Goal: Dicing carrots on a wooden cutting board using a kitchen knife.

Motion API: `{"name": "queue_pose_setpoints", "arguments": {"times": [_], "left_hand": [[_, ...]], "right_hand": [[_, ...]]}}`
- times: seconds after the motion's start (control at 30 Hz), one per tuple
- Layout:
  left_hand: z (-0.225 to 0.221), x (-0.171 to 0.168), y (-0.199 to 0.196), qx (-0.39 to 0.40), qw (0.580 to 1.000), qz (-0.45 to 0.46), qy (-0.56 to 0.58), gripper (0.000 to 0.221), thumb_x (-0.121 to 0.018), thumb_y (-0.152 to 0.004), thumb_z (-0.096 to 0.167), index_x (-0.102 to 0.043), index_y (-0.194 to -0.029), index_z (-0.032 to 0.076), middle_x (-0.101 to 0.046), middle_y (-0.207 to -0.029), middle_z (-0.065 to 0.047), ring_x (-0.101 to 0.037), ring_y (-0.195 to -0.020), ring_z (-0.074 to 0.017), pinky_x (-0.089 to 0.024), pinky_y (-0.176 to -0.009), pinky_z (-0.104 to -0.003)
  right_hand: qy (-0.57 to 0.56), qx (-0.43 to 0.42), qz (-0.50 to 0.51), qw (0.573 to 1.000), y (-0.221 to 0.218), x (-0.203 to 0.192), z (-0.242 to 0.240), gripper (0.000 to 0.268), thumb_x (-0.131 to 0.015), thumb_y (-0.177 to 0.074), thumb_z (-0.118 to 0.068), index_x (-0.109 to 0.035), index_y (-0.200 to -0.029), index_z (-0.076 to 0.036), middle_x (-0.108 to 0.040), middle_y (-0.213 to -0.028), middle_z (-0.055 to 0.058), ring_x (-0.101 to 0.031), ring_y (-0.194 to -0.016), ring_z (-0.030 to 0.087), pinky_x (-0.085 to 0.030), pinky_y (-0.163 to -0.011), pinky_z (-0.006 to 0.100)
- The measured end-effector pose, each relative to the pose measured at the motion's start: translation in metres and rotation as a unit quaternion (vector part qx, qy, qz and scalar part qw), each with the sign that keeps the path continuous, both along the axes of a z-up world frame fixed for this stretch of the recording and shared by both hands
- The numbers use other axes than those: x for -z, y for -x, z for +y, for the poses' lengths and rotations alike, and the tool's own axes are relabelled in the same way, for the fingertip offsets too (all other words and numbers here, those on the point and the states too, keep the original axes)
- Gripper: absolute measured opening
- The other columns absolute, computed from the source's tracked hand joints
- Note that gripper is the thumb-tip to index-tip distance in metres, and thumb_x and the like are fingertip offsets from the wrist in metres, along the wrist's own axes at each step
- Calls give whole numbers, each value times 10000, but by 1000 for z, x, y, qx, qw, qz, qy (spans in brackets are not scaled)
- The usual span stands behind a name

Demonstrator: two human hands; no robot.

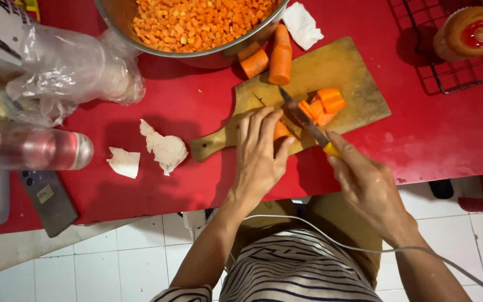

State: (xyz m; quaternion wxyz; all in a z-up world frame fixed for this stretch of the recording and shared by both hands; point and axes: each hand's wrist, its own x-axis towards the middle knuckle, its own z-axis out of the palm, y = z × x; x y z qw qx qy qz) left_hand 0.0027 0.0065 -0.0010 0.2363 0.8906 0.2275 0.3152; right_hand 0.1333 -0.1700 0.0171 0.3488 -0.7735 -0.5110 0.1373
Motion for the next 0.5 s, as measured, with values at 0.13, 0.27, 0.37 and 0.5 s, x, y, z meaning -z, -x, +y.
{"name": "queue_pose_setpoints", "arguments": {"times": [0.13,0.27,0.37,0.5], "left_hand": [[0,9,-13,27,999,17,-2,651,-716,-966,289,-426,-1509,76,-466,-1536,-158,-463,-1371,-371,-418,-1166,-525],[5,32,-30,39,991,97,-86,469,-699,-992,270,-577,-1423,130,-561,-1437,-158,-567,-1229,-327,-478,-973,-519],[8,38,-25,45,990,-25,-128,264,-639,-1001,180,-668,-1225,44,-586,-1270,-208,-615,-1132,-379,-497,-868,-452],[20,33,-11,54,990,-23,-125,259,-589,-1040,156,-659,-1250,20,-566,-1323,-224,-611,-1138,-399,-505,-877,-461]], "right_hand": [[15,74,52,996,-6,-8,-1,473,-560,-1045,-180,-537,-1512,-110,-542,-662,31,-371,-477,121,-358,-484,296],[-16,96,31,995,-9,1,-3,439,-534,-1076,-219,-586,-1474,-42,-485,-613,20,-363,-490,106,-352,-511,280],[-39,121,25,992,-13,20,-7,430,-623,-1032,-121,-650,-1462,-123,-679,-701,138,-700,-699,325,-543,-661,461],[-52,137,12,989,-20,30,-9,417,-622,-1051,-121,-646,-1465,-77,-690,-728,142,-705,-747,326,-551,-702,447]]}}
